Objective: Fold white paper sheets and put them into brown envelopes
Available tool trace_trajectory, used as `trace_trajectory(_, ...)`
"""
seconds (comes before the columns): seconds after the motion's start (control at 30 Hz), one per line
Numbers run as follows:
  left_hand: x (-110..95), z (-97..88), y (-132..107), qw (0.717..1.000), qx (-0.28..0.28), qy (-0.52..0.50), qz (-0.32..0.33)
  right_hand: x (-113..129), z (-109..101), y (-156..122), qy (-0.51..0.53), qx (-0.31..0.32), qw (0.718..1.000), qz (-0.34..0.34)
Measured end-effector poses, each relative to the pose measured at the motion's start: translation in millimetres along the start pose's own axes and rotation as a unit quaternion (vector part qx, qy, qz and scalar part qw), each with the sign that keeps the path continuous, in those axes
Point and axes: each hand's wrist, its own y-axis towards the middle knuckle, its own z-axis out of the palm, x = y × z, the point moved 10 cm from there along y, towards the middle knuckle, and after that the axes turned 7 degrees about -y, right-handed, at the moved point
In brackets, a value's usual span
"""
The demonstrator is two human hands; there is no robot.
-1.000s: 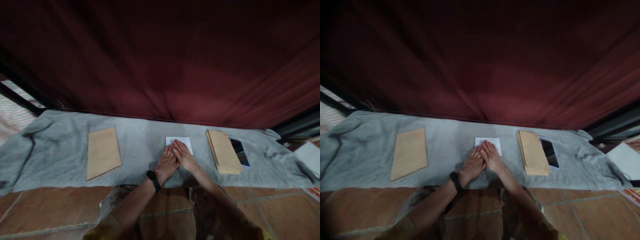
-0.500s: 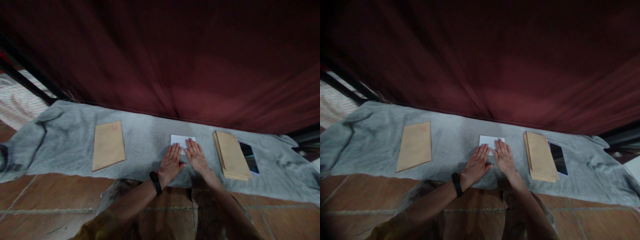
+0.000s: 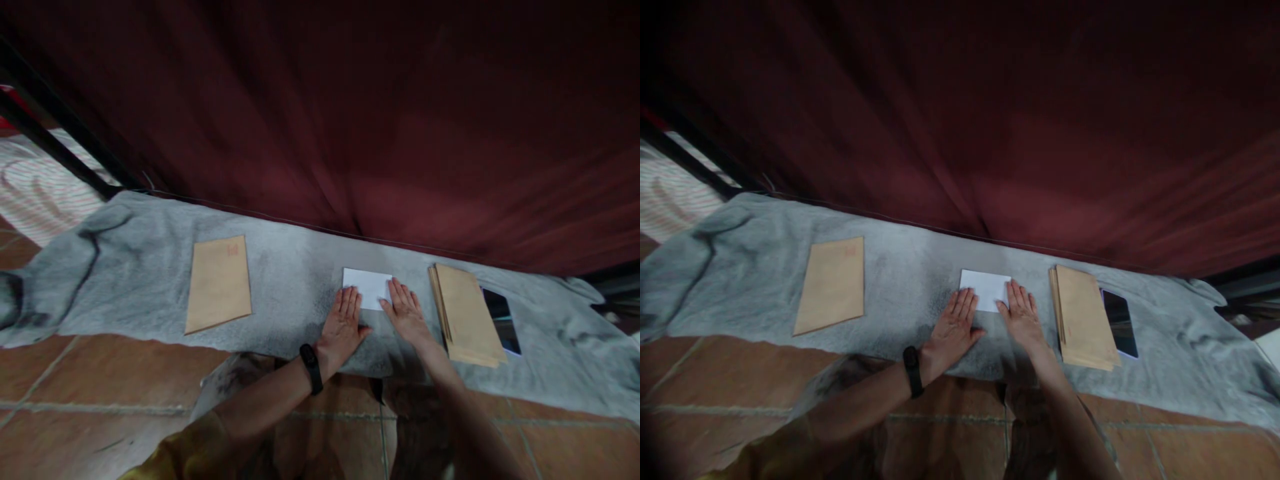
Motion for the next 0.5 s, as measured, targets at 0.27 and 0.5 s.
trace_trajectory(0.27,48.3,-17.4,-5.9,0.997,0.026,0.0,-0.069,-16.1,2.2,11.7,0.015,0.04,0.998,0.051)
trace_trajectory(0.5,165.1,-83.3,-29.2,0.961,-0.073,-0.032,-0.266,-14.1,-15.1,17.5,0.007,0.085,0.99,0.11)
